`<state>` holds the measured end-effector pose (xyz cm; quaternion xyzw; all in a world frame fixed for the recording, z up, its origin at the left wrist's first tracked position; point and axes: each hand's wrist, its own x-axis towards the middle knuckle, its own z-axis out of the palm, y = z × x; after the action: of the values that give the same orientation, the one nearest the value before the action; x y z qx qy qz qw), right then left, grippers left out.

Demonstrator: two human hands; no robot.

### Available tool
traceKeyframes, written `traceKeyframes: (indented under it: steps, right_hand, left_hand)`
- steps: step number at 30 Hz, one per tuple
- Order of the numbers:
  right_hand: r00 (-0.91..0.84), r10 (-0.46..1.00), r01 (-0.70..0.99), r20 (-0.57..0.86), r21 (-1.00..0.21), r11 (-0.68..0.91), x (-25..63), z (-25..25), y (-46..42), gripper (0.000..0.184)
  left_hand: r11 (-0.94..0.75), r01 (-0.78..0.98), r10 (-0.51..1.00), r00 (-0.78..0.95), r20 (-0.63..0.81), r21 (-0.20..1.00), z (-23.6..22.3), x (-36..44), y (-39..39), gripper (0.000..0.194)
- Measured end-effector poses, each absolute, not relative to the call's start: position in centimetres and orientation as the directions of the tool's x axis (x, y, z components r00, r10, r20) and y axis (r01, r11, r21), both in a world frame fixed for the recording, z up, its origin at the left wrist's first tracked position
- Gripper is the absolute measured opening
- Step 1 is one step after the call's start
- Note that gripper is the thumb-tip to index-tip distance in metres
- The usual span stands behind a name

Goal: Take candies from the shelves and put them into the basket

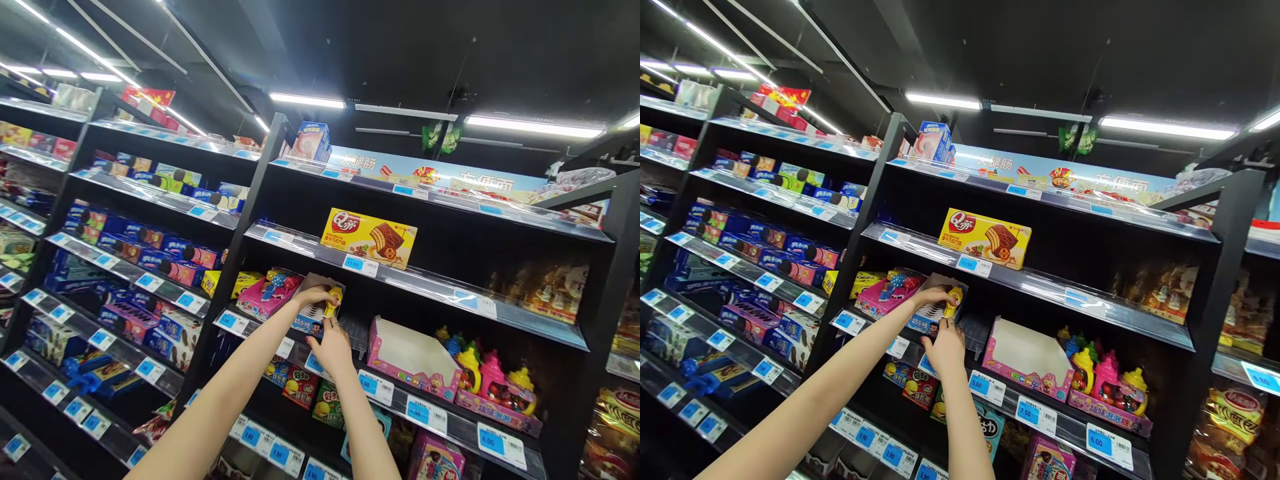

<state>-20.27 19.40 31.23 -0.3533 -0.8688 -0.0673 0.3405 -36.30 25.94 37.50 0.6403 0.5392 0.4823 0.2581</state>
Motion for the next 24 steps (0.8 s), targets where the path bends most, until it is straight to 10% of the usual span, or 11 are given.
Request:
traceKeyframes:
  steps: [24]
  right_hand:
    - [-0.532,0.621,0.697,0.576,-0.118,0.707,-20.0,32.2,19.1,0.052]
  left_hand:
    - [-0.368,0.333,0.907,-0.079,0.414,0.868,36.9,-36.0,26.7,0.035]
